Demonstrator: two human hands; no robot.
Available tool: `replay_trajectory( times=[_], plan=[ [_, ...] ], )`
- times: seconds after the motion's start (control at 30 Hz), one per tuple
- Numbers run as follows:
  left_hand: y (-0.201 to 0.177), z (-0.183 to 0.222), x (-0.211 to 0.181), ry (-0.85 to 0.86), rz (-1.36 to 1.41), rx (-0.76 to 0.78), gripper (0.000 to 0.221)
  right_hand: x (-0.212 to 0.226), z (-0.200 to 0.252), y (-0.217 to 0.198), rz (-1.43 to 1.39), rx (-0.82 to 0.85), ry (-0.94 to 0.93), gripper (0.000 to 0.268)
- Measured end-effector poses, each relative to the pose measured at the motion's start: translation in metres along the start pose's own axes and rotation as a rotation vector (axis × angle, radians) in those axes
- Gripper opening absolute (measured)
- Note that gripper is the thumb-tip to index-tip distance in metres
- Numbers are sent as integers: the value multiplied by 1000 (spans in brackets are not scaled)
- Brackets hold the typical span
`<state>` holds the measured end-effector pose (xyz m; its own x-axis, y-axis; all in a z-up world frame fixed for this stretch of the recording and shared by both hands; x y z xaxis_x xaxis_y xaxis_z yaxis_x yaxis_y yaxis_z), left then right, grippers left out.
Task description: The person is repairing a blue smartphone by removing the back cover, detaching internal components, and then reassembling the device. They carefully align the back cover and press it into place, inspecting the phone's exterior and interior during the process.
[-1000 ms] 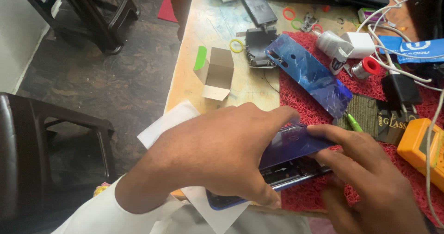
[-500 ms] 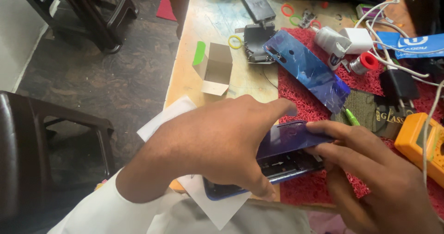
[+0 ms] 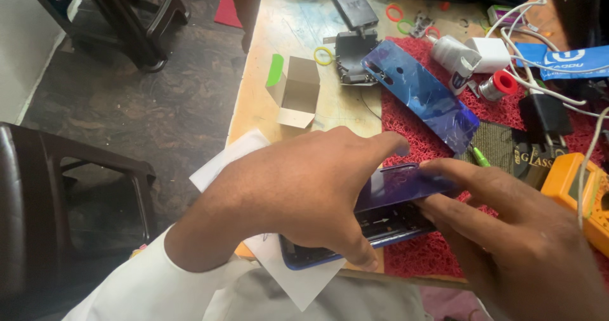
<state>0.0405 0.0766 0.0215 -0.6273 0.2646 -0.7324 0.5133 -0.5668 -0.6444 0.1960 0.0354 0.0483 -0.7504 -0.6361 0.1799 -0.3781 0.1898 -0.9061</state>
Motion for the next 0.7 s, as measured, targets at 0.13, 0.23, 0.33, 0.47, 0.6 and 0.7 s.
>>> replay_trajectory(
  times=[0.13,0.23,0.33,0.47,0.6,0.7],
  plan=[
    [1,0,1,4,-7,-13,84,1,0,-1,90,0,76,21],
    [-1,1,-1,48,-3,-54,82,5,-1,-1,33,-49,88,19],
    [0,3,-2,19,-24,-41,75,3,1,1,-24,-48,98,20],
    [-1,6,-7,-10,-23,-42,69,-1,5,3,-17,-32,86,20],
    [-2,8,-11,-38,-48,-31,63,-6,7,4,15,5,87,23],
    [-3,10,-13,-70,-40,-20,62,-5,10,4,38,11,107,23]
  ],
)
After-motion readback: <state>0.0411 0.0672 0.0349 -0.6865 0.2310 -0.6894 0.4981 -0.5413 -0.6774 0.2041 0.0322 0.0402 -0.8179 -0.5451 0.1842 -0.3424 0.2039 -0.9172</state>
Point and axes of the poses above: each hand's wrist, its own z-axis away from the middle knuckle, its own y-axis out of the palm, x = y × z, the point moved 7 cm from there along -z, towards the middle knuckle, and after that the axes turned 7 degrees about -x, right-handed, at the moved point
